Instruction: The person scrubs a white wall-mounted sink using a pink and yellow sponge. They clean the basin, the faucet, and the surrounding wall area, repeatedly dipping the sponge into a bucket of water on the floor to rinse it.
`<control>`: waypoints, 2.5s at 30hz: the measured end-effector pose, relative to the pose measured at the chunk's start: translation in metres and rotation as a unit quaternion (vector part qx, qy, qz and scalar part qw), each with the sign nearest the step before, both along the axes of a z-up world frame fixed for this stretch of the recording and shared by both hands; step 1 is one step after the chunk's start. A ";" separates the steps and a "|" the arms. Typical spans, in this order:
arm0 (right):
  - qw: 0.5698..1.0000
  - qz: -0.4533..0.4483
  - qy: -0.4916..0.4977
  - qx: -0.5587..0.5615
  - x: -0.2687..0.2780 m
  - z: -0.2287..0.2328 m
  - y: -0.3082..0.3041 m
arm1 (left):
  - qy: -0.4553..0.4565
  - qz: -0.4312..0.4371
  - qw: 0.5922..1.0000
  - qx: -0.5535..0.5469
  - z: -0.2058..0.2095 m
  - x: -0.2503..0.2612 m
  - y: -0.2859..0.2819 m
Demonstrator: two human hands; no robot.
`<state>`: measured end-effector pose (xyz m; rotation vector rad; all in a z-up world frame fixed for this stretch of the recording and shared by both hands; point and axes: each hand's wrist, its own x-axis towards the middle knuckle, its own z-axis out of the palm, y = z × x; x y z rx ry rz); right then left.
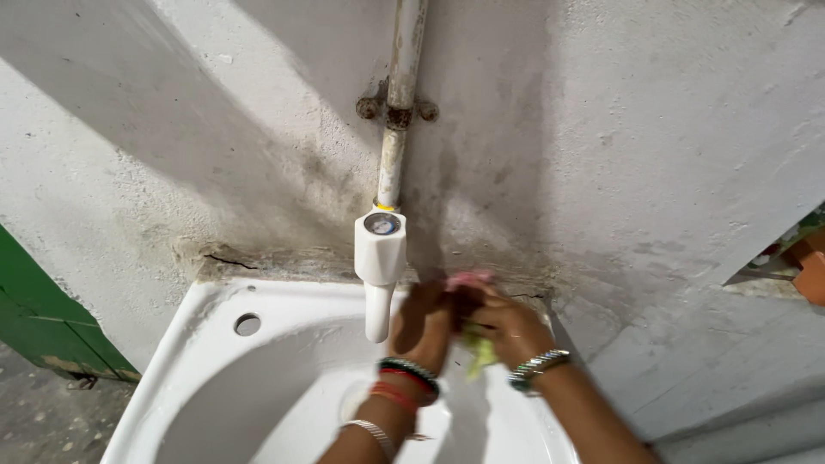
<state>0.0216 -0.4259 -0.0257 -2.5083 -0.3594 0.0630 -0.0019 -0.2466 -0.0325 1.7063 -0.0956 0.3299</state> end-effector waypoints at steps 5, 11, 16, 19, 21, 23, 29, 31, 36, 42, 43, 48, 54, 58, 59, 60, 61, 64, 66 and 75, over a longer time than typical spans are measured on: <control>0.991 -0.019 -0.082 -0.107 -0.041 0.011 -0.056 | -0.109 -0.009 0.908 0.405 0.008 -0.017 -0.064; 0.999 -0.043 0.006 -0.005 -0.097 0.011 -0.067 | -0.050 -0.131 0.910 0.389 0.014 -0.066 -0.059; 0.996 -0.036 -0.030 -0.071 -0.043 0.022 -0.050 | -0.056 -0.030 0.894 0.443 0.019 -0.013 -0.064; 0.999 -0.027 -0.027 0.006 -0.051 0.017 -0.058 | -0.079 -0.058 0.912 0.399 0.023 -0.018 -0.057; 0.999 -0.032 -0.036 -0.016 -0.068 0.007 -0.061 | -0.059 -0.095 0.903 0.415 0.024 -0.033 -0.058; 0.998 -0.003 -0.023 0.066 -0.103 -0.003 -0.072 | -0.041 -0.123 0.901 0.414 0.019 -0.059 -0.057; 0.998 -0.009 -0.004 0.065 -0.098 -0.002 -0.073 | -0.049 -0.104 0.909 0.400 0.010 -0.070 -0.059; 0.999 -0.020 -0.007 0.047 -0.062 0.004 -0.066 | -0.078 -0.066 0.904 0.415 0.015 -0.042 -0.060; 0.998 0.002 -0.024 0.054 -0.057 -0.001 -0.069 | -0.057 -0.050 0.904 0.420 0.013 -0.032 -0.068; 0.995 0.009 0.065 0.072 -0.158 0.016 -0.072 | 0.000 -0.113 0.968 0.225 -0.011 -0.133 -0.063; 0.997 0.022 0.061 0.029 -0.156 0.021 -0.065 | 0.032 -0.100 0.976 0.192 -0.011 -0.134 -0.061; 0.990 0.109 0.017 -0.093 -0.084 0.026 -0.017 | 0.166 -0.001 0.985 0.044 -0.015 -0.089 -0.043; 0.974 0.081 0.060 -0.203 -0.066 0.027 0.002 | 0.091 0.041 0.992 0.073 -0.027 -0.071 -0.022; 0.969 0.102 0.050 -0.220 -0.116 0.037 -0.030 | 0.149 -0.069 0.983 0.087 -0.033 -0.108 -0.066; 0.969 0.079 0.063 -0.225 -0.128 0.037 -0.034 | 0.152 -0.073 0.982 0.082 -0.036 -0.109 -0.066; 0.969 0.055 0.077 -0.230 -0.134 0.037 -0.036 | 0.155 -0.078 0.982 0.077 -0.039 -0.109 -0.065; 0.973 0.079 0.046 -0.212 -0.127 0.035 -0.033 | 0.159 -0.083 0.981 0.072 -0.043 -0.108 -0.065; 0.974 0.141 -0.047 -0.170 -0.087 0.025 -0.010 | 0.117 -0.005 0.993 0.024 -0.050 -0.068 -0.046; 0.974 0.130 -0.046 -0.181 -0.058 0.014 0.014 | 0.056 0.069 0.994 0.062 -0.054 -0.049 -0.024; 0.964 0.087 0.049 -0.248 -0.136 0.034 -0.033 | 0.144 -0.102 0.974 0.142 -0.053 -0.104 -0.066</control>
